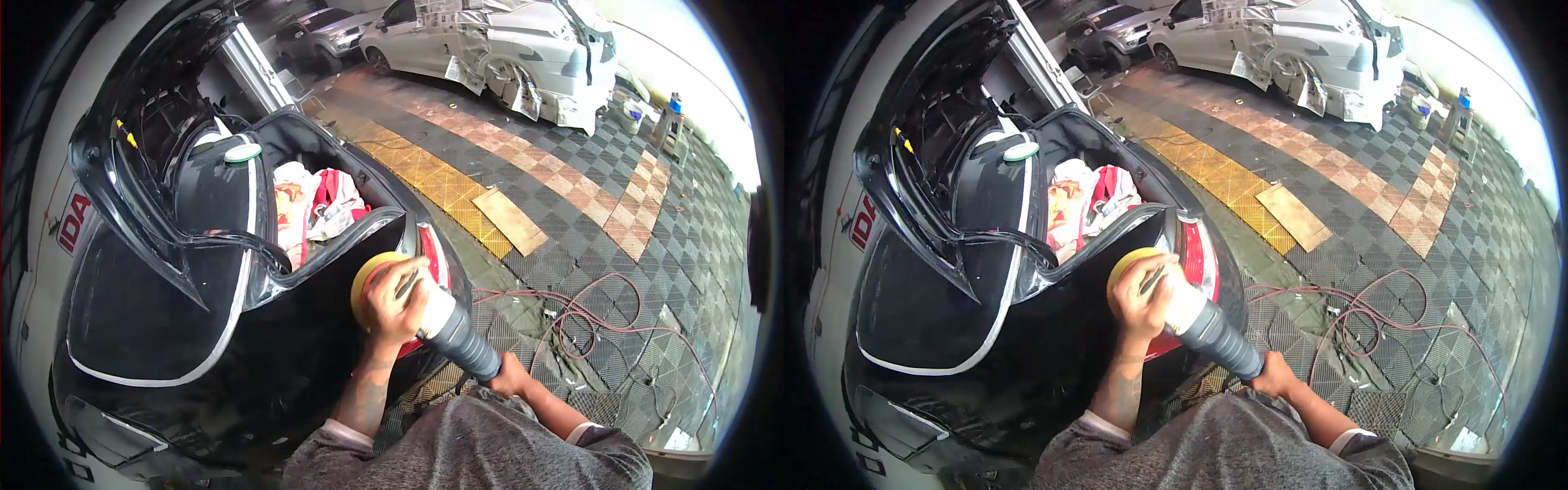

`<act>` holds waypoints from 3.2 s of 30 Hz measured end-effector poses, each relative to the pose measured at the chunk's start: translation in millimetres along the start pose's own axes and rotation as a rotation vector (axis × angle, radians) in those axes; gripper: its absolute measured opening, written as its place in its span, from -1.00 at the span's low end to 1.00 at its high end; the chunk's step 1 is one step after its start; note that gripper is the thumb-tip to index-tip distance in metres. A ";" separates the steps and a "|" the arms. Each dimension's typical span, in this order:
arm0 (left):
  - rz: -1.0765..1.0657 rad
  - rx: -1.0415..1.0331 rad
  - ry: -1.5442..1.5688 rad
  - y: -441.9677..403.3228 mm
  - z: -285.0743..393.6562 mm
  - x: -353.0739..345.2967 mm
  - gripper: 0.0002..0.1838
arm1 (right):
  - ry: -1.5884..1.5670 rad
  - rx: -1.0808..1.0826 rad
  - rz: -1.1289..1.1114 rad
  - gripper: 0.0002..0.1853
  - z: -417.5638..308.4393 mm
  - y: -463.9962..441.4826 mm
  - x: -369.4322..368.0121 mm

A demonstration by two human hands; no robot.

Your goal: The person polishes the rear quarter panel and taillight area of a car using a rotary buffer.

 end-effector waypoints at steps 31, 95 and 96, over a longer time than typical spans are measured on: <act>0.300 -0.081 -0.074 70.9 35.9 59.9 -0.70 | 0.049 0.140 -0.206 -0.50 -31.6 -8.0 -2.3; 0.516 0.071 -0.341 -72.4 -31.4 -52.6 -0.67 | 0.075 0.285 -0.515 -0.59 39.2 -167.2 146.7; 0.523 0.066 -0.323 -68.0 -28.8 -52.0 -0.68 | 0.053 0.354 -0.498 -0.59 38.0 -163.6 141.6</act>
Point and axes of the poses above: each hand's wrist, its own y-axis away from the middle knuckle, its own x-axis out of the back of the hand, z = x × y, the point moved 9 cm from there along -y, towards the middle knuckle, and after that the axes turned 9 degrees about y, right-handed, at the moved point
